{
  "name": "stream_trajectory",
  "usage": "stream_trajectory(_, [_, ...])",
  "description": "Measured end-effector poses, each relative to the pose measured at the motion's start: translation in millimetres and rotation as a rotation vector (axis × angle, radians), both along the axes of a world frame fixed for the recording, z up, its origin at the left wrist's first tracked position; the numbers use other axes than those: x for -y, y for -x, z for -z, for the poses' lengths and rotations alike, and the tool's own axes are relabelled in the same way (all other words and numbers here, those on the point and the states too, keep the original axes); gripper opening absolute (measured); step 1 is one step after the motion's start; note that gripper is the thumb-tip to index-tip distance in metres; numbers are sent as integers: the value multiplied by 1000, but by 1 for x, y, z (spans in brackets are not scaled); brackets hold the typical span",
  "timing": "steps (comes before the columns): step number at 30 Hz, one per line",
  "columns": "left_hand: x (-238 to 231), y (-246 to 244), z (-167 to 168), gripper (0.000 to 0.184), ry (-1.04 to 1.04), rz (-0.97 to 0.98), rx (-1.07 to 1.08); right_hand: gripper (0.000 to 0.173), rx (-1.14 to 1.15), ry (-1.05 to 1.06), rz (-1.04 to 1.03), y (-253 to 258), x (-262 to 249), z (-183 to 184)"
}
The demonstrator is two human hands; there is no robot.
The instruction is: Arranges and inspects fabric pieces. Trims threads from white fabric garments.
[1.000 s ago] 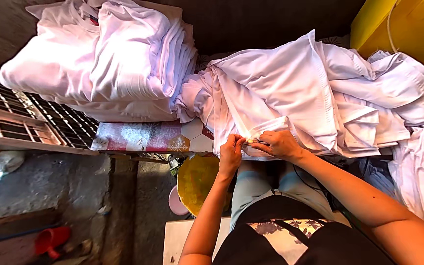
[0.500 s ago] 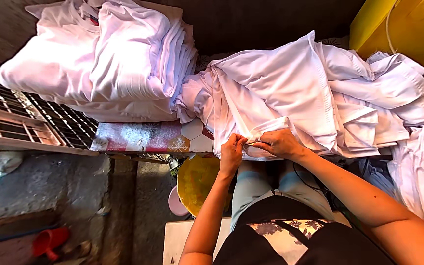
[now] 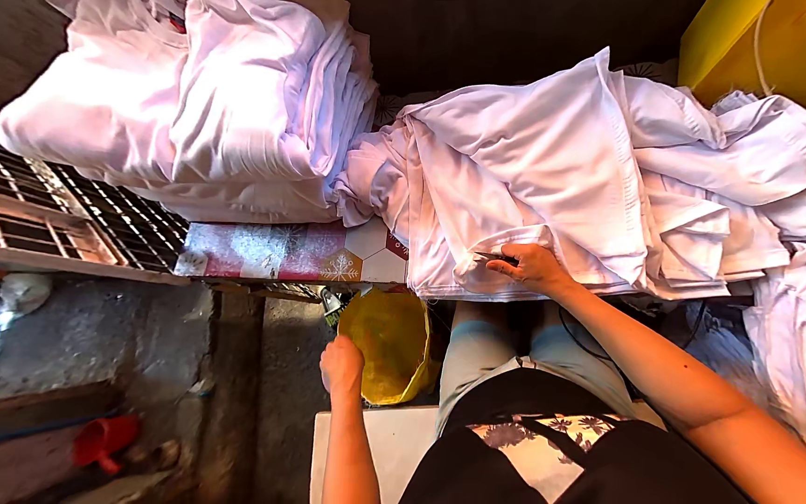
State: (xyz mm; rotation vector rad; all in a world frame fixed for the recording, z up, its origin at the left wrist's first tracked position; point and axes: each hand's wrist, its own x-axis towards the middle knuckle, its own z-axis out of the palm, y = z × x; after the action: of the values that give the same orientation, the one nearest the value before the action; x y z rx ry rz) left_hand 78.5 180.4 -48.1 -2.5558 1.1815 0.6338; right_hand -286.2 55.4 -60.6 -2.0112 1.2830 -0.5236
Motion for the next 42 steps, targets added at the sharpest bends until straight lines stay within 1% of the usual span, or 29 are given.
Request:
stream_trajectory(1, [-1,1,5,41,-21,-7,11,43,2,2,-3,-1,-1,0])
stream_trajectory(2, [2,9,4,44,113,47,-46,44,-2,-7,-3,-1,0,-1])
stream_trajectory(4, [15,46,-3,43,499,181,-361,46,-22,-34,7,0,0,-1])
stream_trajectory(6, [38,95,-1,48,731,142,-754,45,-29,-47,15,-1,1,-1])
stream_trajectory(7, [49,116,1,49,782,99,-927,44,-28,-53,22,-2,2,-1])
stream_trajectory(8, [57,132,3,46,810,45,-1054,44,-35,-66,31,-2,2,-1])
stream_trajectory(10, [68,150,0,35,816,-84,-1191,44,-39,-102,35,-2,2,-4])
stream_trajectory(12, [72,155,-12,25,801,-235,-1311,41,19,-168,73,0,2,-11])
stream_trajectory(14, [71,154,-24,21,808,-323,-1388,25,212,-180,195,-2,-6,-16])
stream_trajectory(16, [69,153,-34,22,836,-299,-1394,14,402,-62,279,-13,-18,-25])
stream_trajectory(18, [67,153,-42,23,847,-237,-1362,10,525,126,238,-26,-26,-35])
stream_trajectory(19, [67,154,-44,23,850,-212,-1352,11,533,195,204,-31,-28,-40])
stream_trajectory(22, [68,156,-48,25,854,-109,-1298,10,376,304,154,-42,-26,-46])
stream_trajectory(24, [69,154,-45,26,870,28,-1181,13,289,354,134,-46,-26,-44])
stream_trajectory(25, [69,153,-44,26,874,71,-1131,16,270,350,121,-47,-27,-44])
stream_trajectory(26, [69,153,-44,26,867,80,-1113,19,291,303,112,-47,-29,-45])
stream_trajectory(27, [69,152,-44,25,853,59,-1126,18,358,201,116,-46,-31,-48])
stream_trajectory(29, [71,151,-45,23,827,-51,-1211,10,525,-54,157,-43,-35,-53])
stream_trajectory(30, [71,151,-45,22,820,-116,-1259,10,526,-109,173,-40,-36,-54])
stream_trajectory(31, [72,150,-45,21,815,-170,-1300,16,460,-103,174,-35,-35,-53])
stream_trajectory(32, [72,151,-45,19,817,-210,-1334,26,366,-64,168,-31,-34,-51])
stream_trajectory(34, [73,150,-46,18,815,-243,-1394,45,210,78,165,-28,-35,-45])
stream_trajectory(35, [72,150,-47,18,815,-247,-1413,48,165,170,179,-29,-36,-42])
stream_trajectory(37, [72,152,-49,19,830,-225,-1397,49,109,337,208,-32,-37,-38])
stream_trajectory(38, [71,152,-50,20,838,-199,-1377,48,96,388,219,-33,-38,-37])
stream_trajectory(42, [70,153,-53,24,862,-146,-1332,47,77,474,205,-32,-38,-36])
